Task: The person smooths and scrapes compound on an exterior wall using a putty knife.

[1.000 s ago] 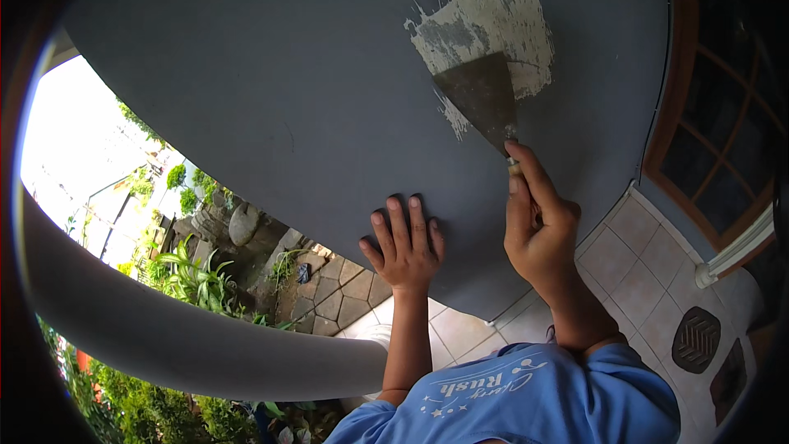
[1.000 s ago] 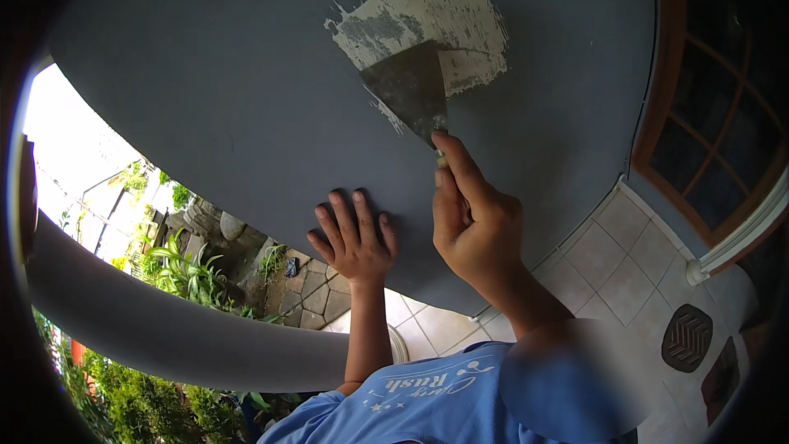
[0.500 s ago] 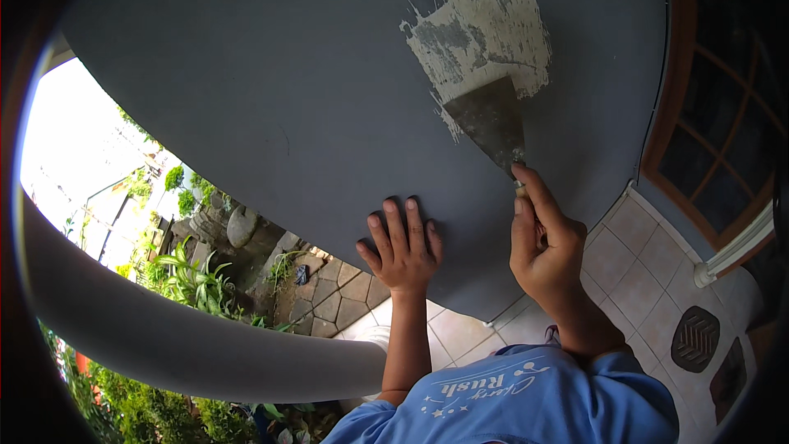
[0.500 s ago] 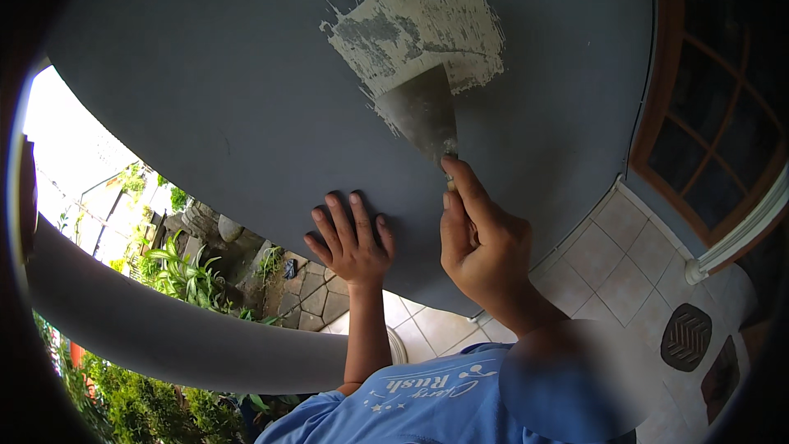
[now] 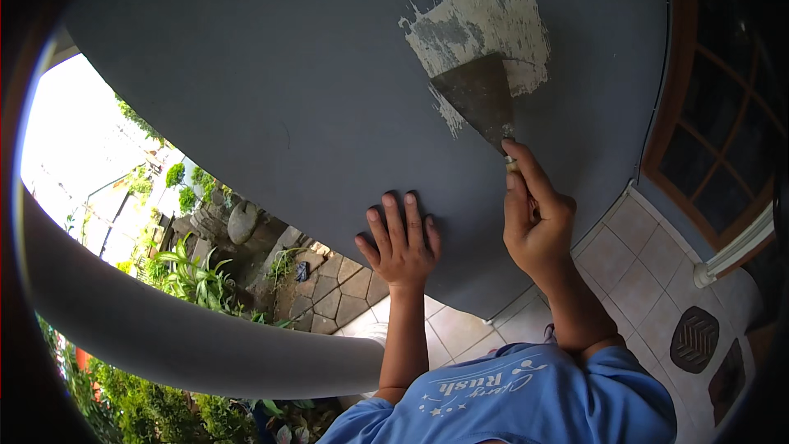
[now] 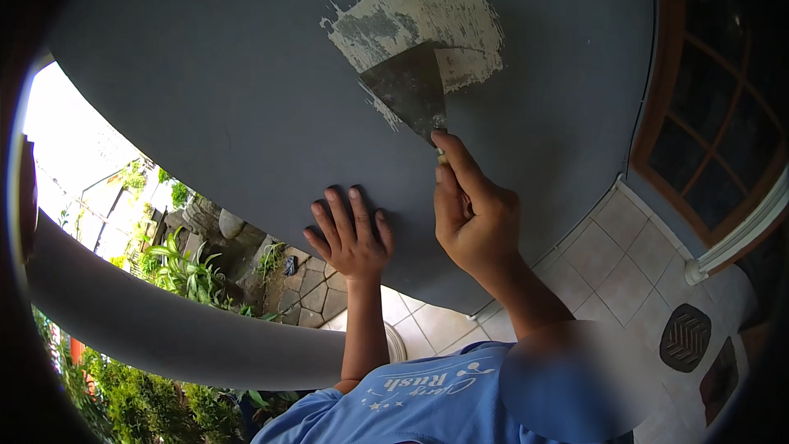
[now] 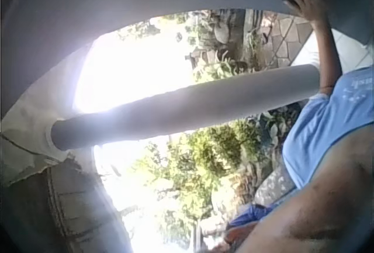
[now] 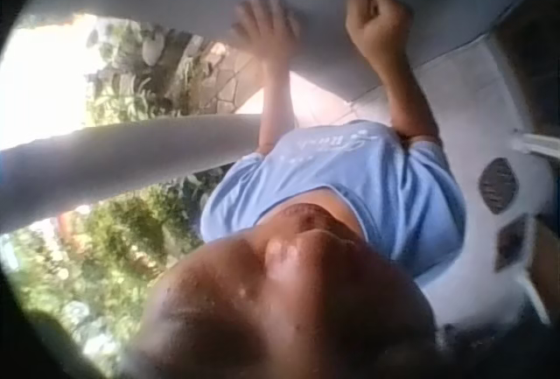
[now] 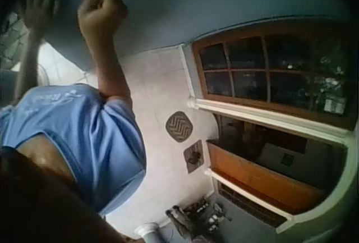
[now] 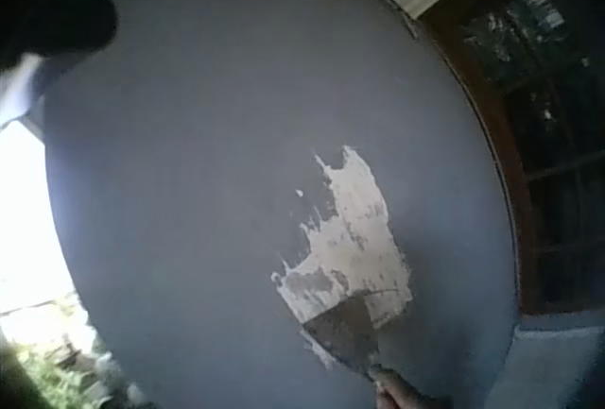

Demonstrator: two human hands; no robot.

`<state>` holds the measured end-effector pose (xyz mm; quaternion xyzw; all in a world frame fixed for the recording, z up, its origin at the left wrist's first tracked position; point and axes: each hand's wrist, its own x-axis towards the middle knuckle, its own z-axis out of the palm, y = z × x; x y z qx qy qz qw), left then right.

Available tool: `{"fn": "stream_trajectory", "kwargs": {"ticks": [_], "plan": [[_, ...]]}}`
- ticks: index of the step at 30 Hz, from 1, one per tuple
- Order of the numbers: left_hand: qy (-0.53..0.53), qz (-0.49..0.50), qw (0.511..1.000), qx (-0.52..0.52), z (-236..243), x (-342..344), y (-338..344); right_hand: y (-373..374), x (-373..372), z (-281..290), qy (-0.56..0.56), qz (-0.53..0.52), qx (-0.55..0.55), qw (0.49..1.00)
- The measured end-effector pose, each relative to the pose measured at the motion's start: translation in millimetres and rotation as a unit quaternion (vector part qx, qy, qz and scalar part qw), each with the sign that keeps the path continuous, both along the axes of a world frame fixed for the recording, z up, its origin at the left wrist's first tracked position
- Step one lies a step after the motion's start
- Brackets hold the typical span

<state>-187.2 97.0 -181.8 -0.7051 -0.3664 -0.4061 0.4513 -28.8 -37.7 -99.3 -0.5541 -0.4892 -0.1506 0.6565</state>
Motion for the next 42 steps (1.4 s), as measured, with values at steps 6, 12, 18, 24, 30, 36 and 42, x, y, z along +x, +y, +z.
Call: {"fn": "stream_trajectory", "kwargs": {"ticks": [6, 12, 18, 24, 30, 36, 42], "plan": [[0.013, -0.003, 1.0, 0.015, 1.6, -3.4, 0.3, -2.6, -9.8, -2.4, -0.023, -0.016, 0.012, 1.0], [0.015, -0.008, 1.0, 0.016, 0.0, -1.9, 3.0, -12.2, -9.1, 4.6, -0.004, 0.011, 0.001, 1.0], [0.014, -0.005, 1.0, 0.013, 2.0, -0.2, 0.7, -13.8, -10.0, 3.9, -0.034, -0.024, -0.005, 0.999], [0.012, -0.009, 1.0, 0.013, 0.7, -2.6, -0.4, -16.8, -6.3, -1.9, 0.029, 0.043, -0.043, 0.998], [0.013, -0.02, 1.0, 0.002, 1.5, -0.3, -1.2, 2.6, -5.9, -10.3, 0.016, 0.011, 0.005, 1.0], [-0.009, -0.018, 0.999, -0.044, 3.4, -0.7, -11.7, -5.6, -11.9, 6.1, -0.027, -0.026, 0.004, 0.999], [-0.006, -0.051, 0.983, -0.177, 18.6, -11.2, -35.4, -17.2, -5.3, 7.3, 0.011, 0.013, -0.038, 0.999]]}}
